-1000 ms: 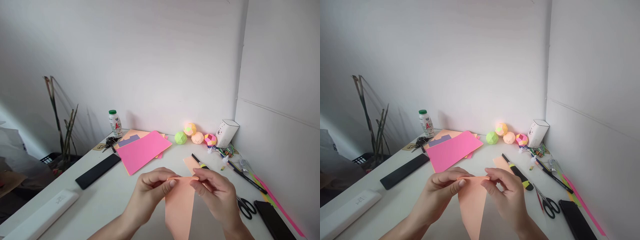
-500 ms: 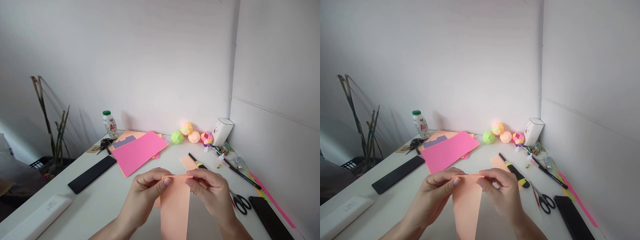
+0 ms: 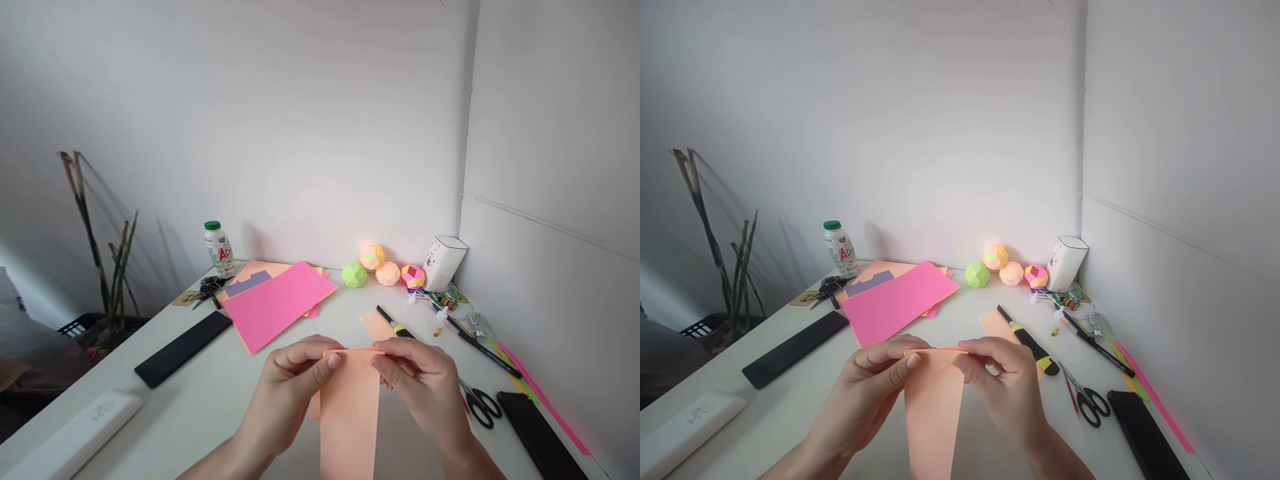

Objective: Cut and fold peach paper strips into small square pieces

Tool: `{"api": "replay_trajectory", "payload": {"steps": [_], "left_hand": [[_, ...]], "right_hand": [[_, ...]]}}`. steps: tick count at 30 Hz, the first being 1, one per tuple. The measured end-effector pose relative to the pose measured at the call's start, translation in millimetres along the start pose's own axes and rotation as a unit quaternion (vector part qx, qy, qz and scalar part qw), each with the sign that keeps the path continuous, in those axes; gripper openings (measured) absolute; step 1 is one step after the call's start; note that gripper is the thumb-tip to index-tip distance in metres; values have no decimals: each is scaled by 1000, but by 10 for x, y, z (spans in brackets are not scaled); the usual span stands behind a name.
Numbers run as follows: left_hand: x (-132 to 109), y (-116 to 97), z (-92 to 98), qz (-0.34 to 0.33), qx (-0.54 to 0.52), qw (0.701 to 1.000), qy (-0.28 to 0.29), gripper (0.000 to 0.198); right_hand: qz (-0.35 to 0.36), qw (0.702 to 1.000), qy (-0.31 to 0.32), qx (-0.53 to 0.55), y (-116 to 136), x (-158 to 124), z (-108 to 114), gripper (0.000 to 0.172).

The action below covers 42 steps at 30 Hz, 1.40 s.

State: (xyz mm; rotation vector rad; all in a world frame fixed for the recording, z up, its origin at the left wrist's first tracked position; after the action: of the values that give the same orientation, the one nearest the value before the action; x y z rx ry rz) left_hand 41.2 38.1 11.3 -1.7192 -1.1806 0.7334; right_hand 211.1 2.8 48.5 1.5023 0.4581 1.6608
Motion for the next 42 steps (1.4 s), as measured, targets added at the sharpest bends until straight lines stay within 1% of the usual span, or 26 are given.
{"api": "replay_trajectory", "payload": {"steps": [7,19,25,30,36,42], "left_hand": [[11,6,-9,2,-20,1000,3,10],[17,-15,-43,16,-43,999,8,10],[23,-8,-53,27,-58,998,8,11],[29,-2,-53,18,-66,997,21,9],[11,-20,-57,0,-58,998,26,7],[-3,-11,-54,-17,-44,999,23,6]], "right_hand": [[-18,1000,2,10,-34,-21,-8,5],[6,1000,7,18,-51,-17,-4,3],[16,1000,8,6,-79,-27,6,7],[30,999,6,13,-63,-27,12,3],[47,999,3,25,-38,-27,9,7],[18,1000,1,21,-77,-29,6,4]]}}
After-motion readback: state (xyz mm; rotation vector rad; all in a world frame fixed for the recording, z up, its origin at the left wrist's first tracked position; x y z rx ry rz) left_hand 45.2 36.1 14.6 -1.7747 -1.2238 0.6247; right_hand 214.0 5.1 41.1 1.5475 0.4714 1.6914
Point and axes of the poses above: each hand's wrist, its own x-axis towards the middle knuckle, its own z-axis out of the back of the hand, y = z × x, the point moved 5 cm from there along x, towards the middle knuckle, and after that the axes turned 7 degrees about z, right-handed, at the moved point
